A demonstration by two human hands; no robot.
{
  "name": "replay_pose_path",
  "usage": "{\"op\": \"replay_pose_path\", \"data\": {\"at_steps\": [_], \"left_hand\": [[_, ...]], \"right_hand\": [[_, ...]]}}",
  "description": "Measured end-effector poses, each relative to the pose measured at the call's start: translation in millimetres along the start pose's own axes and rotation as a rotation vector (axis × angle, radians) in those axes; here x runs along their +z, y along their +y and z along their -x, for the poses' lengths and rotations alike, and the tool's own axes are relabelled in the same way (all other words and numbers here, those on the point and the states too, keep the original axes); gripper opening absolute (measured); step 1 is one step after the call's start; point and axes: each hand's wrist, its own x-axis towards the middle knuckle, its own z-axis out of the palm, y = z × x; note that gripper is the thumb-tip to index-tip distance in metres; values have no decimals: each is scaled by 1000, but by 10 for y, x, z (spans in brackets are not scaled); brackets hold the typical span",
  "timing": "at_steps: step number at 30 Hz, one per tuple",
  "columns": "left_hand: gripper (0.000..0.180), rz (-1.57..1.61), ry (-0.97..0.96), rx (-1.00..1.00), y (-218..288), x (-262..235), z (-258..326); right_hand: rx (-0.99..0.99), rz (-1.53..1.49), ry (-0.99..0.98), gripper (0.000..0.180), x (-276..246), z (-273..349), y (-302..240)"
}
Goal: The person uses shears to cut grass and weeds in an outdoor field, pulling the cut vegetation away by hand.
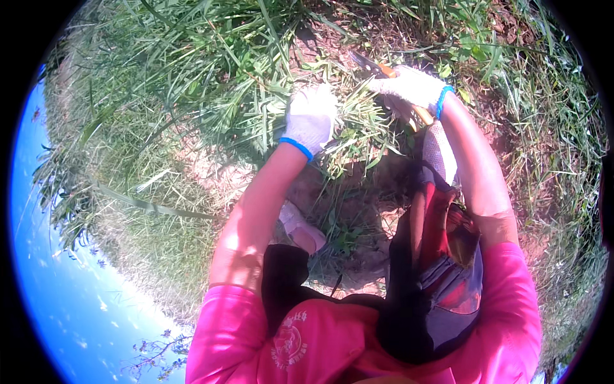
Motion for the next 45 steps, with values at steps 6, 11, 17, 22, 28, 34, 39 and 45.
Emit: {"op": "replay_pose_path", "data": {"at_steps": [6, 11, 17, 22, 28, 34, 39, 45], "left_hand": [[32, 203, -321, -253, 516, -188, -68], [81, 432, -246, -556, 511, -37, -33], [104, 596, -205, -755, -314, 526, -63], [80, 358, -235, -685, -101, 278, -215], [51, 93, -120, -479, 159, 280, -96], [26, 145, -313, -33, -220, 273, -36], [26, 378, -410, -315, 20, 163, 92], [27, 545, -438, -279, 169, -29, 95]], "right_hand": [[42, -415, 21, 48, 127, 468, 528], [59, -537, 27, 43, 196, 469, 771], [65, -299, -27, 54, 230, 297, 794], [101, -427, -129, 39, 241, 299, 849], [175, -361, -208, 57, 320, 376, 722], [161, -329, -244, 53, 395, 320, 580], [-20, -451, -227, 53, 426, -114, 657], [8, -307, -112, 56, 204, -419, 523]]}}
